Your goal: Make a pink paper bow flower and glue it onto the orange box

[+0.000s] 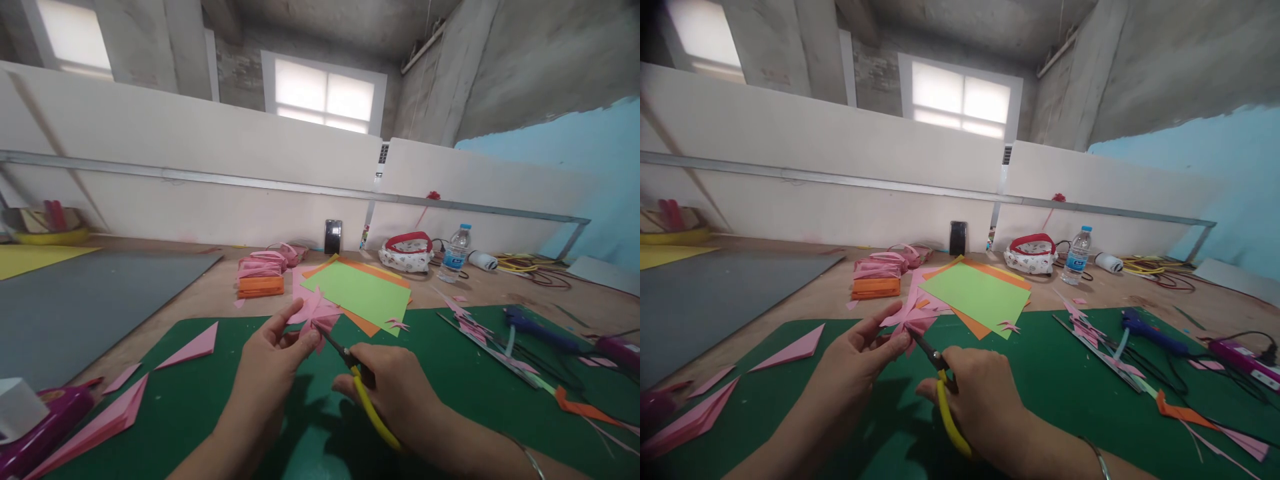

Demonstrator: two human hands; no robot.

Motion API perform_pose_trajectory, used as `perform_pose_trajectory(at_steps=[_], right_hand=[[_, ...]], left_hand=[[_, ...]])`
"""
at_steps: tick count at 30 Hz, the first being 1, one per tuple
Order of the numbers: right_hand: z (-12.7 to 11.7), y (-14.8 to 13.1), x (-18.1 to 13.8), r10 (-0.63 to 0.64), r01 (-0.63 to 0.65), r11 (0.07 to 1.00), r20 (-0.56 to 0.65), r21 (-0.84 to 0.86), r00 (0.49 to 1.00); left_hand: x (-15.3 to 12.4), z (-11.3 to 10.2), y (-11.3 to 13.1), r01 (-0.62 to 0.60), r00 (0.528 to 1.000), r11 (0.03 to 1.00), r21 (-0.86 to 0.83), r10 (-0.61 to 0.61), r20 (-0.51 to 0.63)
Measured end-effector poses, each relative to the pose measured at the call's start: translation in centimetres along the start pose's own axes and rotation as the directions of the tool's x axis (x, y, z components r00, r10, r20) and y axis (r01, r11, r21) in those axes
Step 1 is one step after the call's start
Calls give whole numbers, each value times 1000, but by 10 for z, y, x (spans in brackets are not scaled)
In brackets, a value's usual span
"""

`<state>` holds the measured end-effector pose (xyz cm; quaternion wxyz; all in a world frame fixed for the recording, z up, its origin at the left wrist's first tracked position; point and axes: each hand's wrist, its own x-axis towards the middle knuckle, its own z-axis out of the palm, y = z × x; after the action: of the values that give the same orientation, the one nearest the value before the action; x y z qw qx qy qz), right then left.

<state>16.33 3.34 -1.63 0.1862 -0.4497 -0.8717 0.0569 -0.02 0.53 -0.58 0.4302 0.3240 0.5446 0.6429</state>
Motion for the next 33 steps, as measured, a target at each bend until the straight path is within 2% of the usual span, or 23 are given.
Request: perform_pose_trajectory(at_steps=[14, 26, 30, 33], right_hand=[[2, 0, 0, 23, -23, 1000, 3, -12, 1000], [2, 0, 2, 44, -44, 999, 4, -7, 999], [0, 3, 3, 2, -3, 998, 18, 69, 1000], [-3, 7, 4, -17, 0, 974, 72, 226, 997]], left_hand=[[2, -1, -3, -4, 999, 1000, 13, 4, 38], [3, 0, -4, -19, 1000, 1000, -7, 19, 20], [2, -1, -1, -13, 1000, 1000, 10, 13, 7], [3, -4, 3, -31, 1000, 999, 20, 31, -1]])
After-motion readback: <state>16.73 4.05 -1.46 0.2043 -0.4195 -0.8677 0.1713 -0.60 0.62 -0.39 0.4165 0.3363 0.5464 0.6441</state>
